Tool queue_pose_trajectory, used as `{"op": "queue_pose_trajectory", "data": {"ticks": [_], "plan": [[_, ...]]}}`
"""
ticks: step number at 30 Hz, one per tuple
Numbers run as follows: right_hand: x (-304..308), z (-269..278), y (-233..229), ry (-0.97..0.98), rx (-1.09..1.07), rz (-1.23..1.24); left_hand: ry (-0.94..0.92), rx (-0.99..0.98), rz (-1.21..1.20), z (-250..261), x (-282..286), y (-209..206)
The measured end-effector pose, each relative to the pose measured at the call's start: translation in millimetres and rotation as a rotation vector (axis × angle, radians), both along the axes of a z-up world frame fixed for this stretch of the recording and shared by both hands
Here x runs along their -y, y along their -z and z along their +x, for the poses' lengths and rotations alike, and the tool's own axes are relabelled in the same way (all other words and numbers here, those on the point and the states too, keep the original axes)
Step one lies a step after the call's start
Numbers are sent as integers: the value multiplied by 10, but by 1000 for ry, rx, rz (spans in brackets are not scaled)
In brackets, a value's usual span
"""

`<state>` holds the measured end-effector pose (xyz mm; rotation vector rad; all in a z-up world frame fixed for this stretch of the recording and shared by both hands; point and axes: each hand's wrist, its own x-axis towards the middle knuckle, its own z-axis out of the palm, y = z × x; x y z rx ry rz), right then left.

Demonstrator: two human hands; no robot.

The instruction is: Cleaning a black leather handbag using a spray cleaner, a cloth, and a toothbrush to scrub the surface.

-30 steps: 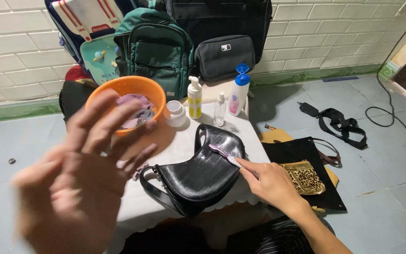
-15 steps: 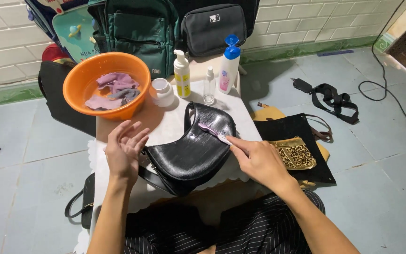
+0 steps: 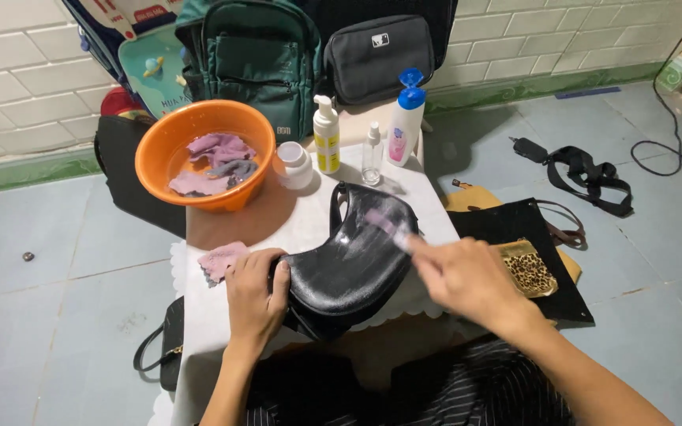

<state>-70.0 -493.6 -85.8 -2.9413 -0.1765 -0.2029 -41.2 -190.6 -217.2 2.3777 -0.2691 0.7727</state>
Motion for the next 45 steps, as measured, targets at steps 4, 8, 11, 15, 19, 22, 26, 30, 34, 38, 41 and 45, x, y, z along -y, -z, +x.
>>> {"op": "queue_pose_trajectory", "data": {"ticks": [4,8,11,15,19,22,26,30,34,38,41,45], "plan": [[-86,129,29,-67,-120,102,31,-16,-34,-110,62,-212],[-127,268,209,-213,-177,132,46,-25,-60,-157,87,-286],[-104,315,49,-81,-248,155,27,-35,-41,-135,91,-229],[-11,232,91,-145,-110,117,21,-60,-62,-136,89,-242],[45,12,-5,-129,-182,251,22,-46,-63,-140,87,-262],[89,-112,40,-81,-108,143,24,-43,-77,-143,102,-241],[118,-162,-52,-20,-415,262,23,-45,-87,-127,87,-235],[205,-203,23,-35,-74,198,9,-44,-80,-131,85,-253],[232,-326,-58,19,-257,233,21,-70,-103,-128,96,-231],[265,-459,42,-190,-252,286,14,-71,-98,-133,104,-234],[394,-333,-33,7,-420,391,4,-76,-105,-129,94,-231],[367,-445,64,-8,-163,293,-11,-59,-106,-115,96,-238]]}}
